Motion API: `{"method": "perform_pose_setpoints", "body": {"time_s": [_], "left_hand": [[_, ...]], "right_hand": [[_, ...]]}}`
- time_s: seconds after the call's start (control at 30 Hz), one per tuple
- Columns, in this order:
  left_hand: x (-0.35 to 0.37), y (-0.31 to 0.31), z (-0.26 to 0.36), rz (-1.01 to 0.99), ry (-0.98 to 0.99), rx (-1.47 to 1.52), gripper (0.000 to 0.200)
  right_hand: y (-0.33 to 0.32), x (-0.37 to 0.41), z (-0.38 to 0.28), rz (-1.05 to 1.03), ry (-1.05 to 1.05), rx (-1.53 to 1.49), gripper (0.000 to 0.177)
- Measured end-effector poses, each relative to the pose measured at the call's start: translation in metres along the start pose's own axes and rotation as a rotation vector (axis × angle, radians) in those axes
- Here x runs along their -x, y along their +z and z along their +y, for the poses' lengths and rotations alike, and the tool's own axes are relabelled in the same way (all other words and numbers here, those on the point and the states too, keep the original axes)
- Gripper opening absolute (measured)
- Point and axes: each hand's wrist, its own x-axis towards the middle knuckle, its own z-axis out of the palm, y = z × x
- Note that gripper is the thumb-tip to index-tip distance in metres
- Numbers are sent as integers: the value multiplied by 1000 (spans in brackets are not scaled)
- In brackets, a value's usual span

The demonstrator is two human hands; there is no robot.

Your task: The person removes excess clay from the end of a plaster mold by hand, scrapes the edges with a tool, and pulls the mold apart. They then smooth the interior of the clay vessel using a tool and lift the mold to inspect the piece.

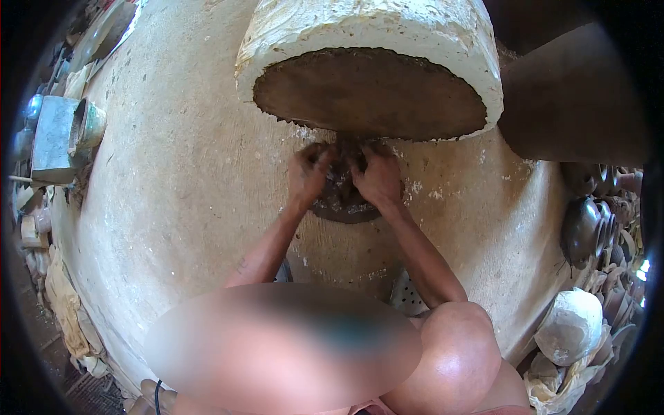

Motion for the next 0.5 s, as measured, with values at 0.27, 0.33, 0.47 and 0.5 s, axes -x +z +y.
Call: {"method": "perform_pose_setpoints", "body": {"time_s": [0.27,0.33,0.47,0.5], "left_hand": [[59,-14,-3,-85,228,-341,23],[76,-24,-1,-118,344,-356,21],[97,-34,24,-425,417,-415,27],[97,-33,27,-473,560,-496,29]], "right_hand": [[-31,39,-5,-91,-358,-68,33],[-42,57,3,-138,-402,-95,31],[-63,89,10,-191,-515,-67,28],[-69,89,16,-178,-504,-51,28]]}}
